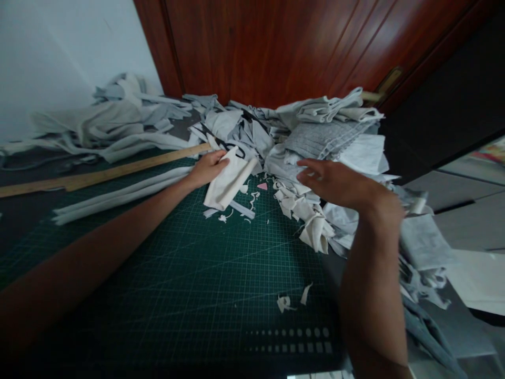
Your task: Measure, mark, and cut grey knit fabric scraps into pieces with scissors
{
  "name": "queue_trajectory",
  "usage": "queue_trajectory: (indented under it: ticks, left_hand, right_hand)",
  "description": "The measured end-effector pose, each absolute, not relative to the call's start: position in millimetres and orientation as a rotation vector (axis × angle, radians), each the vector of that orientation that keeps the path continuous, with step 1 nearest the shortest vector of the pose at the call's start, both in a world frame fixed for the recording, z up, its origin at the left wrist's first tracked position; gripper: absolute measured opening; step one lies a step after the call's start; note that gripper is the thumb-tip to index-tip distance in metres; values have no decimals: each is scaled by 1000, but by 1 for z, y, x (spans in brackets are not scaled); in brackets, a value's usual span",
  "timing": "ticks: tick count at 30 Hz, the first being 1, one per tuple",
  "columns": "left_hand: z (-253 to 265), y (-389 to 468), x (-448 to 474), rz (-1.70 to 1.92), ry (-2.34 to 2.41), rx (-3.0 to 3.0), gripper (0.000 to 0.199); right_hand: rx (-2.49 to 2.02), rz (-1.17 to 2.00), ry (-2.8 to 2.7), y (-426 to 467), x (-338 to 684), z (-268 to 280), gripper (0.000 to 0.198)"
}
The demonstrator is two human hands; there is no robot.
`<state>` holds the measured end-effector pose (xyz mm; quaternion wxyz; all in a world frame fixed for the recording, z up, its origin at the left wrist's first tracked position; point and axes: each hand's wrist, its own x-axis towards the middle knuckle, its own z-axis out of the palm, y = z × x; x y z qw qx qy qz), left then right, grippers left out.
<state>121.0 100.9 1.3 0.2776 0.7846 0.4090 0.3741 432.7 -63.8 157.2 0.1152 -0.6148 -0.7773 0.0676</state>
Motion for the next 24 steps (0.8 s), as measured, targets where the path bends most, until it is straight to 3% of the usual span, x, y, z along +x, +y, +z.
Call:
queue_trajectory:
  ticks: [6,12,24]
  left_hand:
    - [1,100,120,1004,1099,2112,19]
    - [2,100,121,1004,1108,2114,17]
    - [3,98,122,993,1110,2130,15]
  right_hand:
    - [-1433,-221,-2062,-3,399,91,61]
    - [-1676,-233,-2188,22,377,-3,51]
    - [-1577,-133,-2186,29,375,-19,50]
